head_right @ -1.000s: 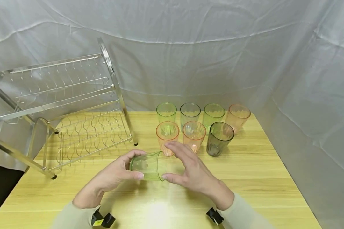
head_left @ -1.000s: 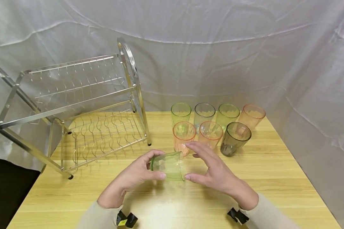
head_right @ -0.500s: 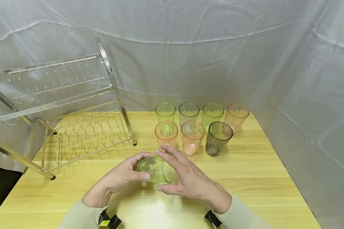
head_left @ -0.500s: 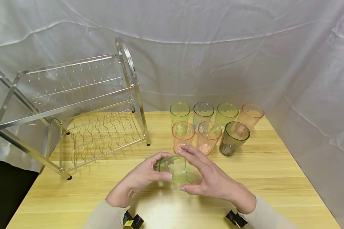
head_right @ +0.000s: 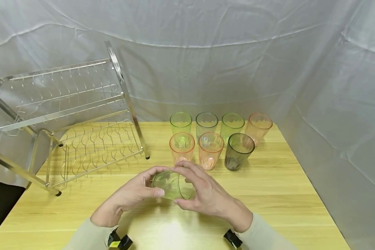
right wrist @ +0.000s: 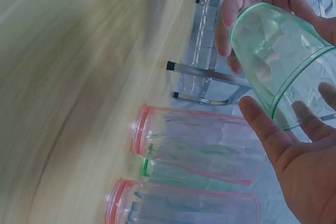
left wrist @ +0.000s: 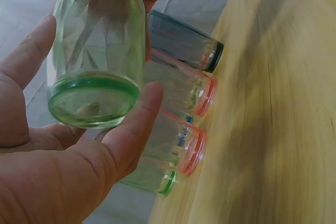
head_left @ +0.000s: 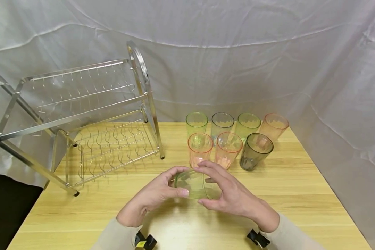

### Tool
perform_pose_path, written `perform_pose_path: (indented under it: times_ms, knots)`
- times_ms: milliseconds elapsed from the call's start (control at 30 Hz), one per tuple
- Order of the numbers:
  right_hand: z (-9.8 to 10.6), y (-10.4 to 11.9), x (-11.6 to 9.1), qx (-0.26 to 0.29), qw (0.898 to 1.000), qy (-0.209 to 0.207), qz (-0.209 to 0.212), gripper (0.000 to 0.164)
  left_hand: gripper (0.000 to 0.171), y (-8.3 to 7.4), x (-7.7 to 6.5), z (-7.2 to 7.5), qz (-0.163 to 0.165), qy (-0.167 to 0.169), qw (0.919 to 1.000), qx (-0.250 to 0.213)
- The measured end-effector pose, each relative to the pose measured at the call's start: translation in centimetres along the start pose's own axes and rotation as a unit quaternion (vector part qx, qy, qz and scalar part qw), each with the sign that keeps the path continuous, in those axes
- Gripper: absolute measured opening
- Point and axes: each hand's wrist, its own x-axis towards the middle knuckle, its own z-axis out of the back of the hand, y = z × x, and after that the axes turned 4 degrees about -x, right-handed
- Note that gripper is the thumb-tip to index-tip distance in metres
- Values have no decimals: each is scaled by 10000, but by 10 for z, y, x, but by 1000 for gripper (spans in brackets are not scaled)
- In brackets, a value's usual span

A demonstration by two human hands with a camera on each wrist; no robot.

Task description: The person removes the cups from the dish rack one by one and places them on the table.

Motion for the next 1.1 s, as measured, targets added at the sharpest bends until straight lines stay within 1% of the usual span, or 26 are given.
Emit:
perform_pose_path:
  times_ms: [133,233,300,367,433,500,567,600,667,800,833,867,900,933,1100]
  knots:
    - [3,-2,-1,-34,10000,-70,50,91,78,-3,-4,4,69,-202,9993,310]
    - [7,-4,-2,-61,9999,-91,50,91,77,-5,-11,10,155,-492,9970,575]
    - [11,-5,-2,-122,9999,-88,8,90,75,-8,-16,14,214,-813,9927,868]
    - [16,-6,-2,-197,9997,-49,-96,91,73,-12,-20,19,246,-1203,9845,1254]
    - [21,-7,-4,-251,9993,22,-278,90,71,-16,-25,25,225,-1600,9716,1726]
    - [26,-8,-5,-332,9982,119,-480,90,70,-20,-28,32,119,-1958,9569,2142]
    - [32,-8,-7,-420,9968,203,-653,89,70,-24,-32,40,-10,-2239,9416,2517]
    - [34,-9,-9,-470,9962,227,-700,89,70,-26,-34,44,-46,-2412,9299,2776]
    - [39,-11,-12,-590,9950,266,-762,88,69,-31,-38,51,-54,-2727,9037,3299]
    - [50,-13,-18,-837,9905,423,-1009,87,70,-35,-46,62,111,-3203,8437,4307]
    - [53,-13,-20,-912,9883,486,-1121,87,70,-35,-48,65,119,-3239,8342,4462]
    - [56,-13,-21,-1002,9858,560,-1229,87,71,-34,-49,67,137,-3253,8269,4584]
    - [59,-13,-22,-1079,9832,641,-1324,87,71,-33,-51,70,159,-3259,8223,4663]
    - [62,-13,-24,-1163,9801,738,-1428,86,72,-32,-52,71,183,-3250,8192,4722]
    - [83,-12,-29,-1437,9587,1453,-1977,83,73,-25,-55,77,269,-3129,8142,4883]
